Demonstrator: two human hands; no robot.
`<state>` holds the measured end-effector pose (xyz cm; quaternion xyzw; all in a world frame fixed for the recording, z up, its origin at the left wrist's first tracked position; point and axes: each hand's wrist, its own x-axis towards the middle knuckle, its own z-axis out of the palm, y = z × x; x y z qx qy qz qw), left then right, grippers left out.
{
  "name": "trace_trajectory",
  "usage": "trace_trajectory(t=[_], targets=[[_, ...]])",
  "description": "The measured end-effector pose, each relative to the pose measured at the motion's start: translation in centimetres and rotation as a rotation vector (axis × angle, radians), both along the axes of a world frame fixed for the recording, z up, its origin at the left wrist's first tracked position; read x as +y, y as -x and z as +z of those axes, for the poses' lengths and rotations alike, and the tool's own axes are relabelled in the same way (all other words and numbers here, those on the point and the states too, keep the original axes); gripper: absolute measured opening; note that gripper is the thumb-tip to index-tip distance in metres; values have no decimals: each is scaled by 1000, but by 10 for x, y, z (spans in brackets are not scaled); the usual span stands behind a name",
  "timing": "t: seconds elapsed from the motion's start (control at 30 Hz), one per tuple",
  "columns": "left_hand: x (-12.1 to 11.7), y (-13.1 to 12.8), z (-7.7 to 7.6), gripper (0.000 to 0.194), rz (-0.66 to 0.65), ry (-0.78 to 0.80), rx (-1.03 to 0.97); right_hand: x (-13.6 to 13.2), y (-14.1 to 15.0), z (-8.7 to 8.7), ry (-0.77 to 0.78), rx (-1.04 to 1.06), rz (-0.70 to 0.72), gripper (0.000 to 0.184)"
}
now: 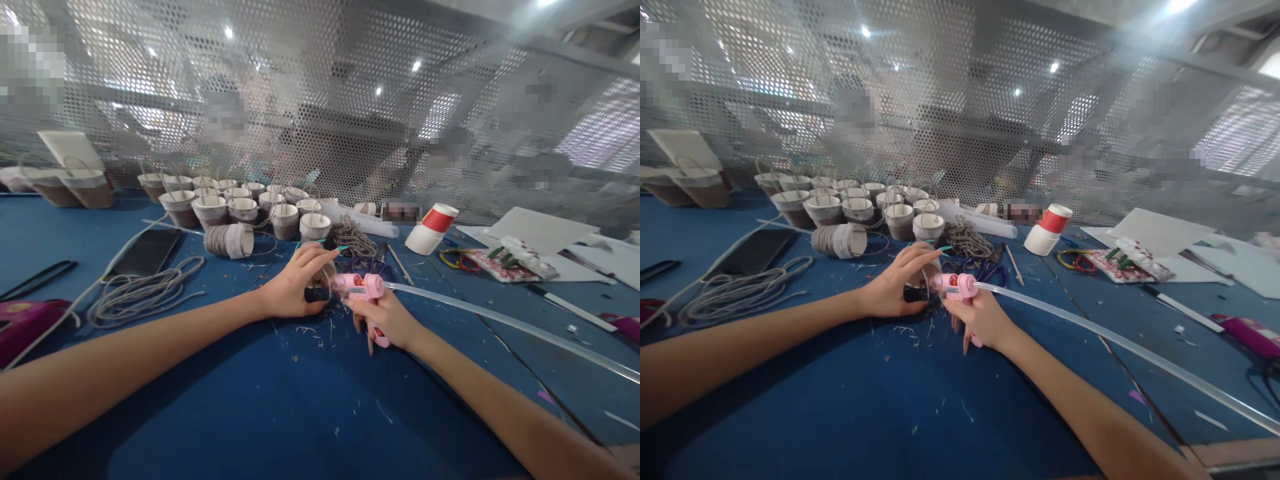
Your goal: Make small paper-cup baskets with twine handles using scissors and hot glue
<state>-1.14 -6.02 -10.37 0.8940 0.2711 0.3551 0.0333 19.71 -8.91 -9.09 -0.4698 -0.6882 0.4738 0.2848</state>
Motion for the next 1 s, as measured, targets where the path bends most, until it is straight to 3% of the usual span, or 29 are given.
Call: trace_trajectory(t=[0.2,1.0], targets=[[-2,0,0,80,5,-8,-3,-2,-2,-2,72,58,-6,21],[-2,0,0,82,5,6,-2,-3,-1,2,-16,-5,59,22]])
